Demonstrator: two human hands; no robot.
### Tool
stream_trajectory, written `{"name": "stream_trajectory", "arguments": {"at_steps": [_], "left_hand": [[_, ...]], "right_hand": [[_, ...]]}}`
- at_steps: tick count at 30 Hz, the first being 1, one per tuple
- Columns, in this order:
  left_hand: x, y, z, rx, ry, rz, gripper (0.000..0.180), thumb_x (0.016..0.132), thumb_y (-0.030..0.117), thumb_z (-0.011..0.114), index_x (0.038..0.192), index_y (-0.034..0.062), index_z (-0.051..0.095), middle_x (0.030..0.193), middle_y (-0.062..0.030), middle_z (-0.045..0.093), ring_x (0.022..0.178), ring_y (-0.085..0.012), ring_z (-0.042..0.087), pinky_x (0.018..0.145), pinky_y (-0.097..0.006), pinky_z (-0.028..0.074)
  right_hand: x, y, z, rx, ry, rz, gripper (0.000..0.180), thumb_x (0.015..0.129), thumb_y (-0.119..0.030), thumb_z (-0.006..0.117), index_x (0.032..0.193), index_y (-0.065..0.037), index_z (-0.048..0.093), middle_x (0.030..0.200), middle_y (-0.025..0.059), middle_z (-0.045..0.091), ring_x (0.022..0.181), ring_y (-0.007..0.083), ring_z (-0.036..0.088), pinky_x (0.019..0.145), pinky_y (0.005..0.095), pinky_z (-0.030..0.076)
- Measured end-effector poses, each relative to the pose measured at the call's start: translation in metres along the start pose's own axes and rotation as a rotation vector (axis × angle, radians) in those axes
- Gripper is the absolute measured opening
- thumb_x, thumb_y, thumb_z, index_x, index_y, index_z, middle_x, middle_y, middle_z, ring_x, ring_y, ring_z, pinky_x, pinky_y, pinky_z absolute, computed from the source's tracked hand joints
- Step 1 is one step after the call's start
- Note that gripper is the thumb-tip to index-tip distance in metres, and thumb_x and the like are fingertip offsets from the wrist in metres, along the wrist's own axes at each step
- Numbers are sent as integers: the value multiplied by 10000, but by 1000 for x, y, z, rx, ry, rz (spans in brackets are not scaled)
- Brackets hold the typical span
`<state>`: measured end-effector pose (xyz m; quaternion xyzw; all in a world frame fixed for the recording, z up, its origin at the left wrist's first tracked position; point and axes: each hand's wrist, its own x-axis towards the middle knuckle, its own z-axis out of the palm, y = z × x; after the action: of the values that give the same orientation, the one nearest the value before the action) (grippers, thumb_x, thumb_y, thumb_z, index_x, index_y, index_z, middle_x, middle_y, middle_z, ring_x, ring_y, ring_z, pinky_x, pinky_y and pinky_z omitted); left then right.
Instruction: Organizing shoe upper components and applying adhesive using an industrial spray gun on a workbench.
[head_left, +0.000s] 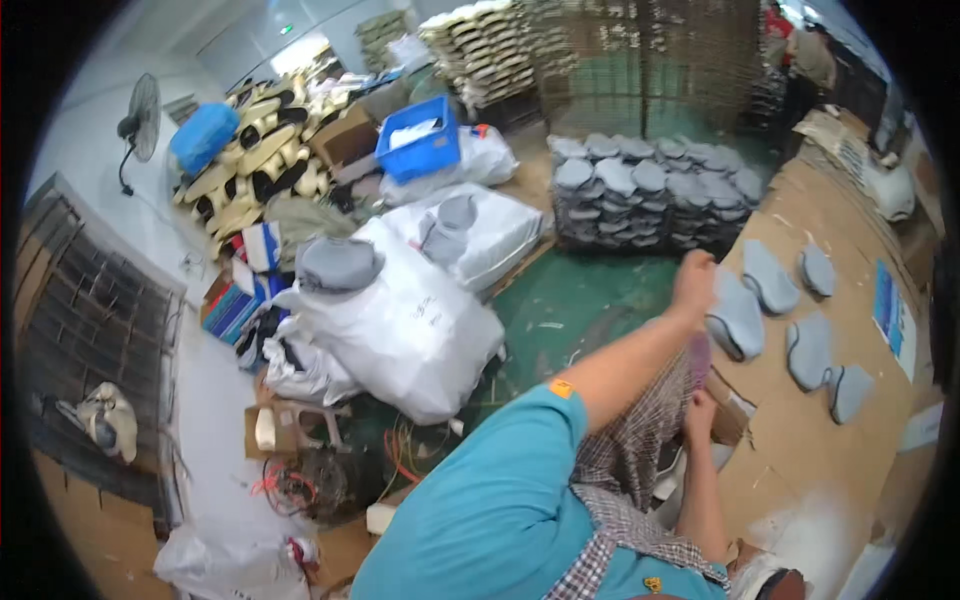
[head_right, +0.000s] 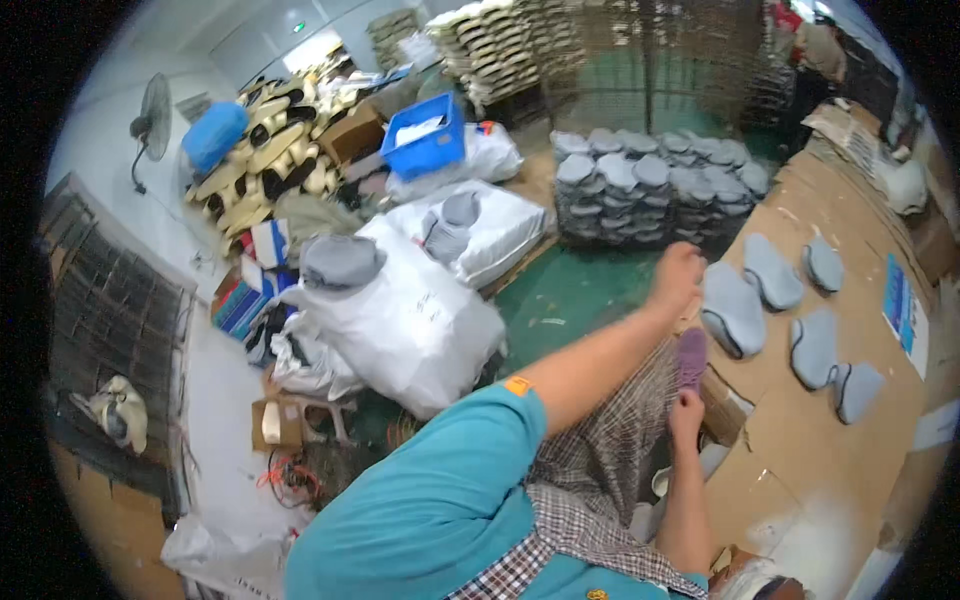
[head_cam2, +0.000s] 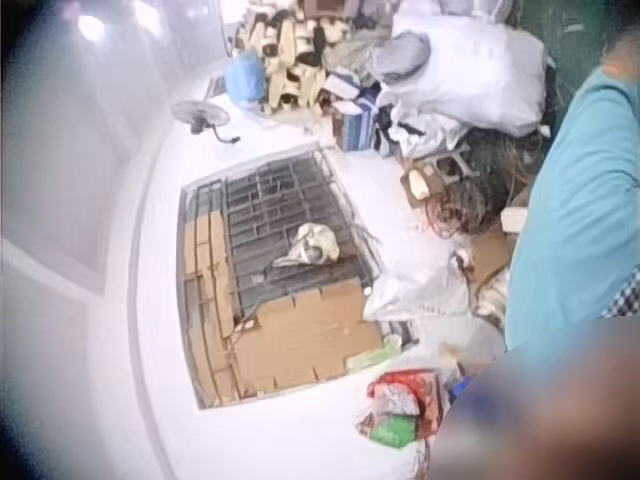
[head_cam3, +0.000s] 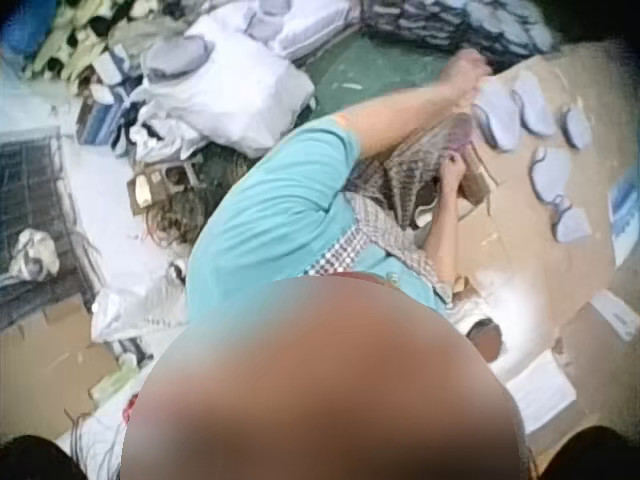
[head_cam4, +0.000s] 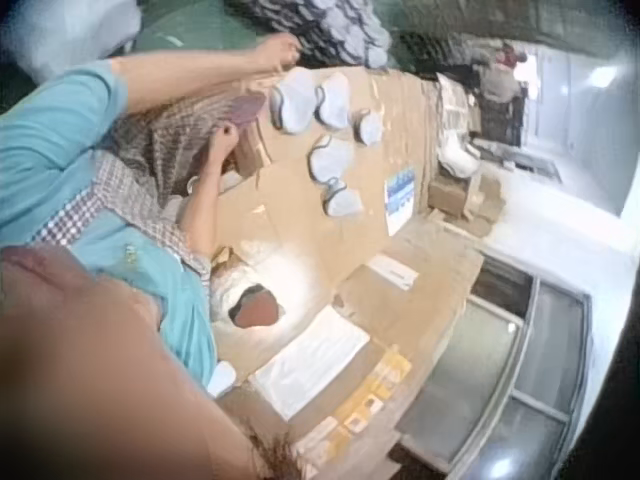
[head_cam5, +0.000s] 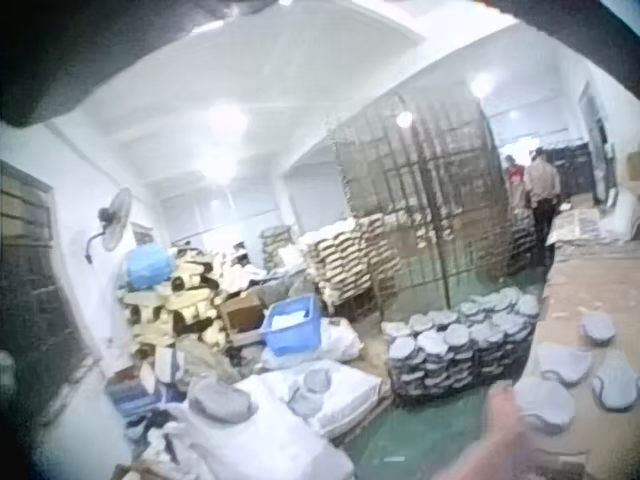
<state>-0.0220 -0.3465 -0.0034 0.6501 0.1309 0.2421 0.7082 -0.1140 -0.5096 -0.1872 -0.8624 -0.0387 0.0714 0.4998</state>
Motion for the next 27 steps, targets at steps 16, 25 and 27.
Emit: {"name": "stream_trajectory", "arguments": {"at_steps": [16,25,27], "left_hand": [[196,133,-352,167,421,-393,602,727,210,504,1250,308,221,894,-88,502,644,-292,494,532,-424,422],[174,139,-384,206,484,-471,642,731,104,443,1276,282,155,888,-110,508,581,-292,495,490,-405,407],[174,139,-387,254,556,-414,285,731,164,440,1011,141,394,844,-93,512,557,-273,506,452,-381,384]], "right_hand": [[-15,-45,-4,-1,131,96,197,697,-177,530,637,-10,616,671,163,598,657,271,591,637,352,454],[-28,-61,-1,-47,92,71,251,687,-260,551,664,-14,600,666,170,583,638,301,575,609,384,443],[-29,-56,0,-78,79,12,241,707,-256,537,672,-24,590,681,156,583,654,299,570,593,385,435]]}}
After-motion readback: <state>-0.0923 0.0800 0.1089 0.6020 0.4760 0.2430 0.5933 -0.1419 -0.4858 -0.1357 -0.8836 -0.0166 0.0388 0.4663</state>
